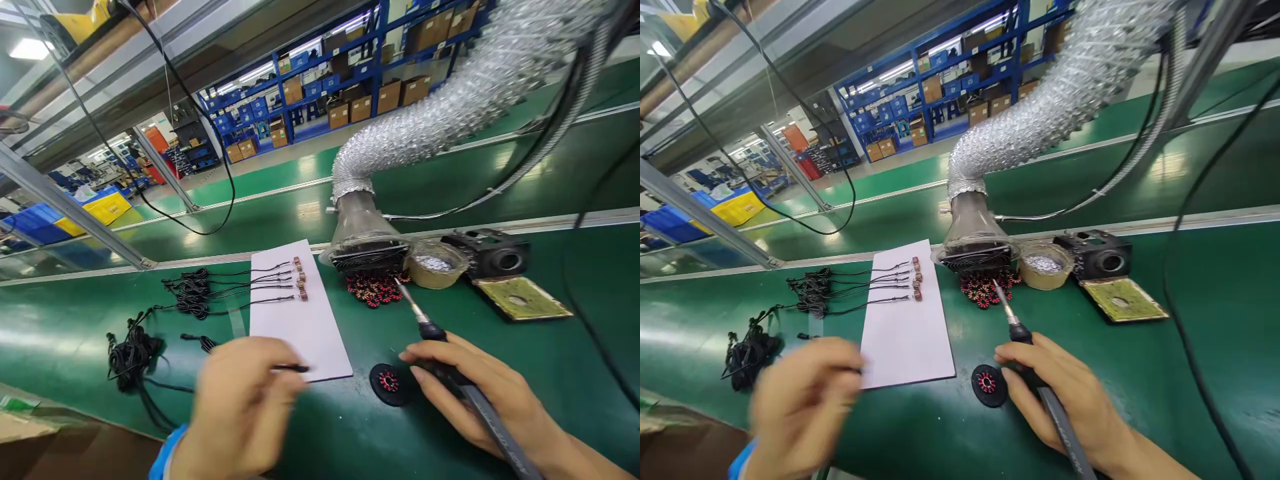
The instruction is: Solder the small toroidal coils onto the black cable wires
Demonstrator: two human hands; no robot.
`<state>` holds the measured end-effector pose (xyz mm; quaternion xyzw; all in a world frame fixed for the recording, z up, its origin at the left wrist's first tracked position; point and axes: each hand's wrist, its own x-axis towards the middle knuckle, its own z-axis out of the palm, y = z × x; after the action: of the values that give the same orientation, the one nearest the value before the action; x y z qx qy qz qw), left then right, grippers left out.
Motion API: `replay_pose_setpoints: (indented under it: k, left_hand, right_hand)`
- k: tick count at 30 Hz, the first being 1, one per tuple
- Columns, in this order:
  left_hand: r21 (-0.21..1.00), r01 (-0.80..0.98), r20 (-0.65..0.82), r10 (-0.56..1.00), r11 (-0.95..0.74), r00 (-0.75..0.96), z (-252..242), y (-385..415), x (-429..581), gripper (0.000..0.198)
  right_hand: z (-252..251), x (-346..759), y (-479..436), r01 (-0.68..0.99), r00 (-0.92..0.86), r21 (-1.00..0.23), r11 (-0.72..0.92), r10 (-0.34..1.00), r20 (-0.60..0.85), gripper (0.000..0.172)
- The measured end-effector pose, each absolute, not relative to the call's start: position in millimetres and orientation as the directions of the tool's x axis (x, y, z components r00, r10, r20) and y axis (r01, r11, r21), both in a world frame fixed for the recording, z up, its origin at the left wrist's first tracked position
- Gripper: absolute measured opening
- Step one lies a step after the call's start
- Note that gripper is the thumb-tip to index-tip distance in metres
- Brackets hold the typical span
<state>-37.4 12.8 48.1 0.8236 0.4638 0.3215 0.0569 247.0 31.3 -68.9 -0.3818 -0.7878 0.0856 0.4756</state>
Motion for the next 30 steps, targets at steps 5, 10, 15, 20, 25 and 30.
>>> replay_pose_setpoints:
  k: [5, 10, 15, 20, 25, 30]
  left_hand:
    - [0.587, 0.636, 0.045, 0.804, -0.502, 0.593, 5.5, 45.8, 32.1, 0.012]
    - [0.586, 0.661, -0.015, 0.809, -0.469, 0.587, -9.0, 52.6, 32.9, 0.013]
    - [0.631, 0.579, 0.104, 0.795, -0.517, 0.597, -16.7, 49.1, 30.5, 0.028]
    - [0.753, 0.482, 0.091, 0.796, -0.448, 0.599, -28.9, 45.3, 31.6, 0.035]
    - [0.736, 0.541, 0.037, 0.823, -0.407, 0.568, -29.5, 41.3, 29.2, 0.028]
    - [0.856, 0.473, -0.045, 0.88, -0.21, 0.473, -34.8, 40.1, 30.5, 0.03]
  right_hand:
    - [-52.8, 231.9, 26.5, 0.41, -0.169, -0.644, 0.647, 0.747, 0.643, 0.029]
    - [-42.7, 224.6, 29.8, 0.302, -0.148, -0.73, 0.613, 0.787, 0.599, 0.03]
    - [-44.1, 219.7, 31.9, 0.233, -0.146, -0.833, 0.501, 0.865, 0.48, 0.029]
    - [-48.1, 213.2, 34.9, 0.142, -0.145, -0.925, 0.353, 0.932, 0.333, 0.032]
    - [-45.2, 209.7, 35.9, 0.165, -0.158, -0.941, 0.296, 0.95, 0.271, 0.034]
    - [-57.4, 196.9, 26.8, 0.217, 0.033, -0.901, 0.375, 0.92, 0.39, 0.017]
